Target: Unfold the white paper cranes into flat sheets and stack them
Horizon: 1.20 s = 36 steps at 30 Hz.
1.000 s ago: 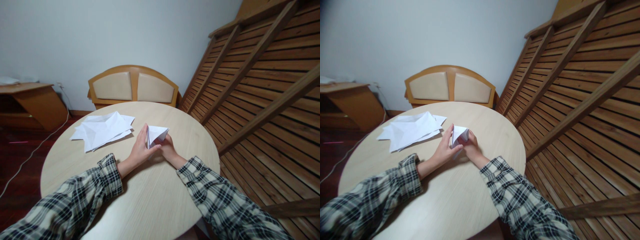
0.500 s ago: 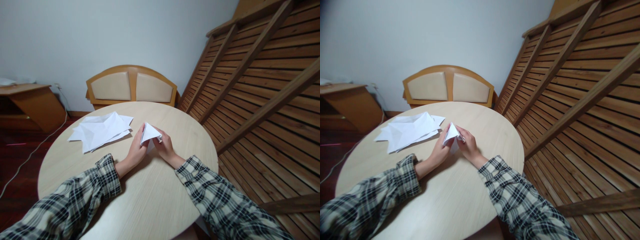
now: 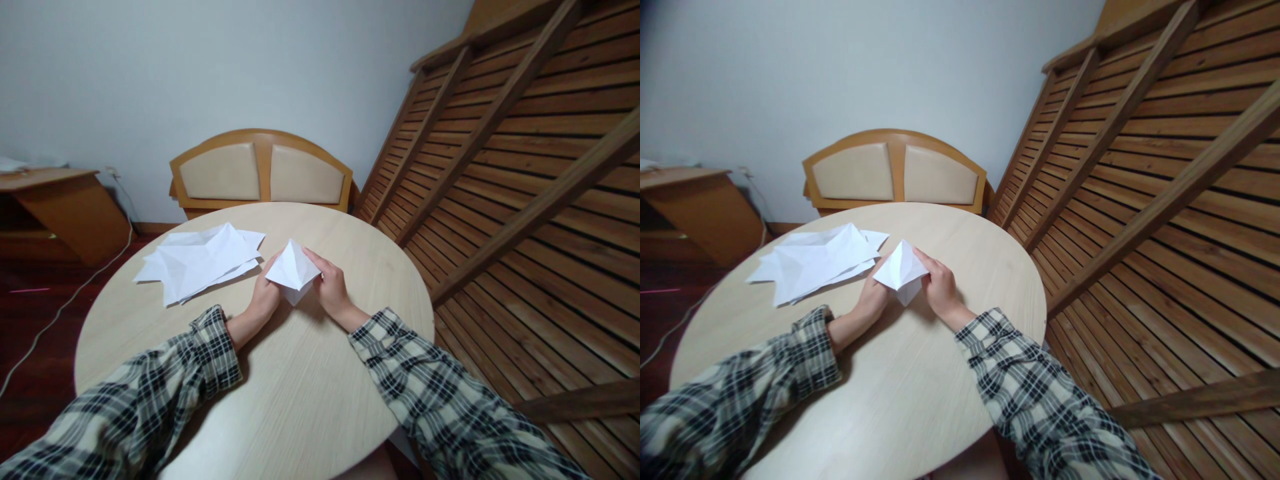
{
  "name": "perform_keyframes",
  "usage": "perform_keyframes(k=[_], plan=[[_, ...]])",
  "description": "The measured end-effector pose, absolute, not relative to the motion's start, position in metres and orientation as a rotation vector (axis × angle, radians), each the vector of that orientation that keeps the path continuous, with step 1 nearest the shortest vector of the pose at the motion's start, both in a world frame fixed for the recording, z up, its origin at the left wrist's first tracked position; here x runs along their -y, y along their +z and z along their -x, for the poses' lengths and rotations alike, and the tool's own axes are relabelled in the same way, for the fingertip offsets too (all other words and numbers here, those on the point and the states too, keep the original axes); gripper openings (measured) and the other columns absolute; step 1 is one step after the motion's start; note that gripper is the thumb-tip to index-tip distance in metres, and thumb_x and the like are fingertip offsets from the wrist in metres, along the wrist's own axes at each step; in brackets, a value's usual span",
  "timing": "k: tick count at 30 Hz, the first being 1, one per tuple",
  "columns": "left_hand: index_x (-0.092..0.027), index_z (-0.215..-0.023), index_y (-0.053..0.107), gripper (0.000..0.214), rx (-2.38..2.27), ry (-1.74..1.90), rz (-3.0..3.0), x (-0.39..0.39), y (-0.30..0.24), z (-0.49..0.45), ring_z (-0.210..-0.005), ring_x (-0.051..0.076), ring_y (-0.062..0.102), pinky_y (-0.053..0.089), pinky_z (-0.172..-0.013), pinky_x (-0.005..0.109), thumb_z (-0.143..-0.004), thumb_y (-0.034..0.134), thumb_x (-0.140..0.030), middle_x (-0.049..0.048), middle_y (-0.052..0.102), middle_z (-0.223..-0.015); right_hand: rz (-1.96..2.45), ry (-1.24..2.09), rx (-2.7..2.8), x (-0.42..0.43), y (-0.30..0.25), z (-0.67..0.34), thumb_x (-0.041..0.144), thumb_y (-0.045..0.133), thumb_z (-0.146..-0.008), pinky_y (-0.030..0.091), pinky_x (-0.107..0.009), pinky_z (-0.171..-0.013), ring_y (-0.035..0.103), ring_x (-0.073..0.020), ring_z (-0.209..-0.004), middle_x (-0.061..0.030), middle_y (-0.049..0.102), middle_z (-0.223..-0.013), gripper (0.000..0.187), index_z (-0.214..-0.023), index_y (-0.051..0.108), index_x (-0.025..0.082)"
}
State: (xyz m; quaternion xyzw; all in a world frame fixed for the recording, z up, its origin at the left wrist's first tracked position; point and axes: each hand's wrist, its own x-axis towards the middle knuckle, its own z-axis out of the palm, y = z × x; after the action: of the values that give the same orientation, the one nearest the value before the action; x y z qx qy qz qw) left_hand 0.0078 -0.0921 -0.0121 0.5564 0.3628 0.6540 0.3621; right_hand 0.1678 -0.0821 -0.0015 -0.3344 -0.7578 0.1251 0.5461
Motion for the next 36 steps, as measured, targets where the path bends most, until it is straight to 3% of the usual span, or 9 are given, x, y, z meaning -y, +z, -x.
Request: perform_keyframes(k=[6, 12, 18, 21, 25, 30, 36], plan=[[-0.022, -0.109, 0.070, 0.031, -0.920, 1.586, -1.244, 0.087, -0.012, -0.012, -0.112, 0.025, 0.063, 0.048, -0.099, 0.040, -0.081, 0.062, -0.031, 0.0078, 0.072, -0.119, 0.792, 0.354, 1.720, 0.074, -0.004, -0.174, 0.005, 0.048, -0.084, 0.054, -0.042, -0.101, 0.067, -0.0195, -0.115, -0.0013, 0.070, -0.126, 0.052, -0.126, 0.067, 0.030], [-0.016, -0.087, 0.070, 0.016, -0.827, 1.208, -1.192, 0.081, -0.004, 0.012, -0.073, 0.018, 0.065, 0.053, -0.065, 0.030, -0.072, 0.069, -0.019, 0.0072, 0.071, -0.083, 0.786, 0.423, 1.725, 0.064, 0.000, -0.185, 0.009, 0.050, -0.086, 0.054, -0.041, -0.096, 0.068, -0.0196, -0.108, -0.0026, 0.074, -0.117, 0.042, -0.114, 0.073, 0.030], [-0.019, -0.114, 0.069, 0.041, -0.638, 0.867, -1.255, 0.077, 0.007, 0.044, -0.105, 0.026, 0.067, 0.054, -0.094, 0.044, -0.074, 0.072, -0.017, 0.0150, 0.069, -0.118, 0.864, 0.477, 1.638, 0.055, 0.000, -0.193, 0.013, 0.051, -0.085, 0.053, -0.043, -0.094, 0.069, -0.0215, -0.101, -0.0052, 0.076, -0.109, 0.034, -0.104, 0.077, 0.026], [-0.019, -0.115, 0.070, 0.036, -0.653, 0.902, -1.254, 0.073, 0.003, 0.043, -0.112, 0.027, 0.065, 0.054, -0.096, 0.044, -0.080, 0.069, -0.027, 0.0161, 0.067, -0.123, 0.854, 0.504, 1.667, 0.055, -0.002, -0.193, 0.012, 0.052, -0.085, 0.052, -0.043, -0.095, 0.069, -0.0214, -0.103, -0.0057, 0.076, -0.110, 0.034, -0.104, 0.077, 0.025], [-0.018, -0.098, 0.072, 0.032, -0.784, 1.100, -1.208, 0.067, -0.003, 0.036, -0.091, 0.024, 0.069, 0.058, -0.078, 0.038, -0.088, 0.059, -0.045, 0.0152, 0.073, -0.101, 0.783, 0.520, 1.788, 0.062, -0.001, -0.188, 0.009, 0.052, -0.085, 0.053, -0.042, -0.093, 0.069, -0.0200, -0.101, -0.0045, 0.076, -0.109, 0.036, -0.103, 0.077, 0.027], [-0.017, -0.075, 0.063, 0.030, -0.952, 1.242, -1.274, 0.064, -0.005, 0.034, -0.057, 0.014, 0.055, 0.046, -0.051, 0.027, -0.085, 0.064, -0.046, 0.0067, 0.065, -0.070, 0.693, 0.516, 1.919, 0.069, -0.003, -0.180, 0.007, 0.053, -0.086, 0.054, -0.041, -0.092, 0.069, -0.0185, -0.102, -0.0036, 0.075, -0.110, 0.037, -0.105, 0.076, 0.029], [-0.019, -0.063, 0.059, 0.031, -1.055, 1.283, -1.340, 0.068, -0.003, 0.036, -0.051, 0.012, 0.045, 0.035, -0.045, 0.027, -0.078, 0.071, -0.043, 0.0026, 0.054, -0.058, 0.699, 0.513, 1.996, 0.071, -0.006, -0.177, 0.003, 0.052, -0.084, 0.054, -0.041, -0.092, 0.070, -0.0184, -0.101, -0.0029, 0.076, -0.109, 0.040, -0.104, 0.076, 0.029]])
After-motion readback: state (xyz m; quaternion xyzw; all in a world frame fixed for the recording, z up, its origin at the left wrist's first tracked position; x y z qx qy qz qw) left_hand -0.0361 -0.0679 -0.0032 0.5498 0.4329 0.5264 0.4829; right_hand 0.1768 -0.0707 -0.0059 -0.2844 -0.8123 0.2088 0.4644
